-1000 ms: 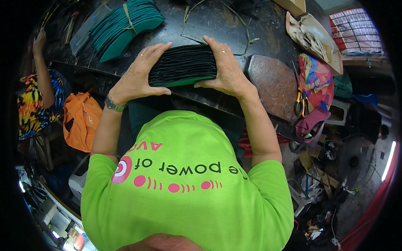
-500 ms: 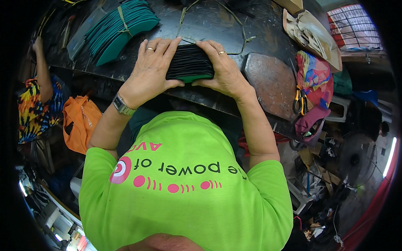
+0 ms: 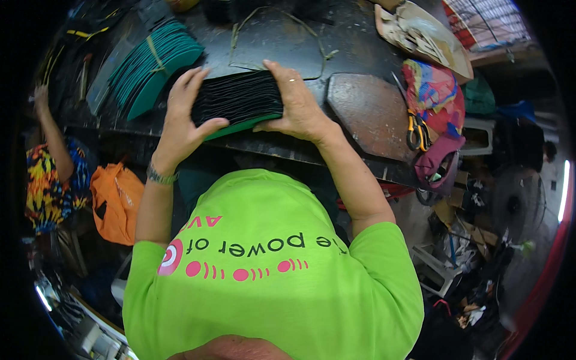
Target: The person alternates black and teal shoe insoles on a workbench, aligns them into a neat stack, and secures the bundle with a rubber band. The finished bundle is then placed with other completed stacks.
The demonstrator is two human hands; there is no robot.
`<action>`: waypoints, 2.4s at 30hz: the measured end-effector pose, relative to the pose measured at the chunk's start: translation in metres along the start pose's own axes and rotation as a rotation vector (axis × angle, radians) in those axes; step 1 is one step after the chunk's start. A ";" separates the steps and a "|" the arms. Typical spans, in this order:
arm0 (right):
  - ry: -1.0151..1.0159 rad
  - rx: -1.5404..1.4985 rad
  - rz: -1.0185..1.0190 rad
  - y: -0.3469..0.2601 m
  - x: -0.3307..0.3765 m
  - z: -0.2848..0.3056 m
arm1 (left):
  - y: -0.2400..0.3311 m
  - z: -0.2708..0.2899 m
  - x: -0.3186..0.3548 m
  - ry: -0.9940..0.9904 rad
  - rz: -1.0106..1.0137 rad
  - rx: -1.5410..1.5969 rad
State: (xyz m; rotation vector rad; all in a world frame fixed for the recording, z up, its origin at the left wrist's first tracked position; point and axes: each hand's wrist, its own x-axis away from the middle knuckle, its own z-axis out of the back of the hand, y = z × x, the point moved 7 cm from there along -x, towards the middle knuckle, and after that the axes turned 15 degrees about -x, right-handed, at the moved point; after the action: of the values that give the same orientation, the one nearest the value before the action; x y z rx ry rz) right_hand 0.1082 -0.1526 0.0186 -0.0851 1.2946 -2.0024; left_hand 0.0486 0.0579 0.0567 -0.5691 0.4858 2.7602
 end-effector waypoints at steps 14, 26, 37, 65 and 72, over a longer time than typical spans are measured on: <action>0.036 -0.020 0.096 -0.004 0.000 0.005 | 0.011 -0.002 -0.018 -0.172 -0.192 -0.197; 0.066 -0.043 0.147 -0.005 0.000 0.006 | 0.037 -0.027 -0.044 -0.459 -0.108 -0.264; 0.066 -0.270 0.104 -0.029 -0.013 0.028 | 0.017 -0.009 -0.033 -0.370 -0.034 0.073; 0.162 -0.591 -0.295 -0.010 0.004 -0.027 | 0.032 -0.040 0.041 -0.567 0.478 1.281; -0.092 -0.612 -0.566 0.001 0.021 -0.027 | 0.027 -0.036 0.027 -0.512 0.439 1.165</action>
State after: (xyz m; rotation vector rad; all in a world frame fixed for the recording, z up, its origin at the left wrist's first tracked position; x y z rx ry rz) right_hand 0.0821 -0.1450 -0.0025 -0.9074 1.9315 -1.9198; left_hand 0.0276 0.0251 0.0212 0.5521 1.9769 2.2133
